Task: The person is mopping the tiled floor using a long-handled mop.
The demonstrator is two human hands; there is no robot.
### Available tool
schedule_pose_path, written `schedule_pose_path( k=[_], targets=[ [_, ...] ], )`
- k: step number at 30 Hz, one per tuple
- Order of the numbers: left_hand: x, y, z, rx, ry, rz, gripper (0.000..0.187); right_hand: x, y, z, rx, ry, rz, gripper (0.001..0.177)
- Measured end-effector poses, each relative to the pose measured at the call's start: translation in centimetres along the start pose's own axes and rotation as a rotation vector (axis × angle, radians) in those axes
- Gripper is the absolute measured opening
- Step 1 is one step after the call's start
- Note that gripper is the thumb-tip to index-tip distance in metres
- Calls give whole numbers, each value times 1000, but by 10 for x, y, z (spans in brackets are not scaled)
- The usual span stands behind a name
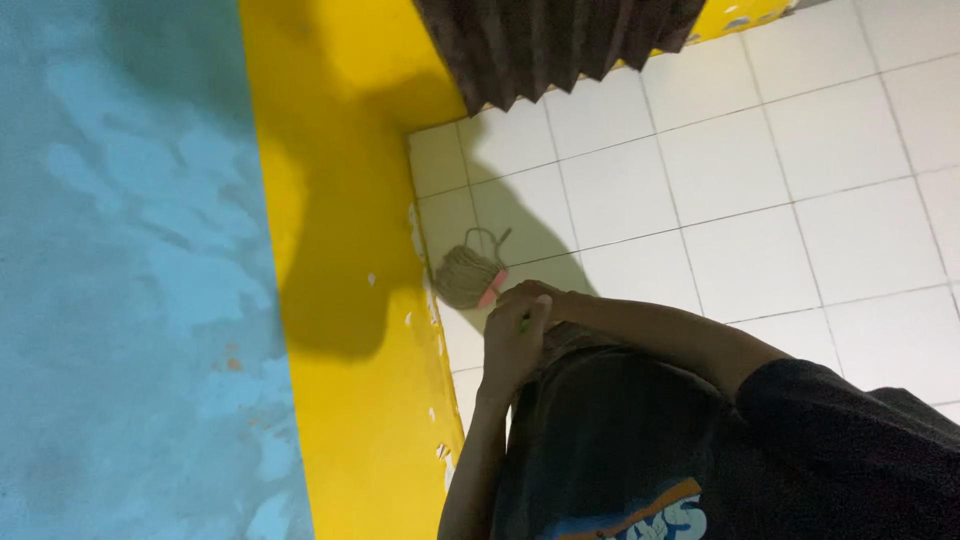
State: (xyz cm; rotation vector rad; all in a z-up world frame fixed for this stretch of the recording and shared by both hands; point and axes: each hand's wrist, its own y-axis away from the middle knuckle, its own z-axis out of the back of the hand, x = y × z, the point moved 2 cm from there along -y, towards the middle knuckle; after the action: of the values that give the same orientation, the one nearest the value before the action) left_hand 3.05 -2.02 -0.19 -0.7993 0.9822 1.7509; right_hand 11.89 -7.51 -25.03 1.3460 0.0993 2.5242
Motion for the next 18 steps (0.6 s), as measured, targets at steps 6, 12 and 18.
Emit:
schedule_pose_path(
  k=[6,12,18],
  targets=[
    [-48,-10,-69,-21,-3,-526,34,-23,88,39,-174,293,-102,31],
    [-77,-16,-151,406,-187,-420,42,-42,199,45,-312,550,-247,32],
    [-93,-2,-210,635,-74,-642,41,-77,292,32,-386,666,-395,30]
  ],
)
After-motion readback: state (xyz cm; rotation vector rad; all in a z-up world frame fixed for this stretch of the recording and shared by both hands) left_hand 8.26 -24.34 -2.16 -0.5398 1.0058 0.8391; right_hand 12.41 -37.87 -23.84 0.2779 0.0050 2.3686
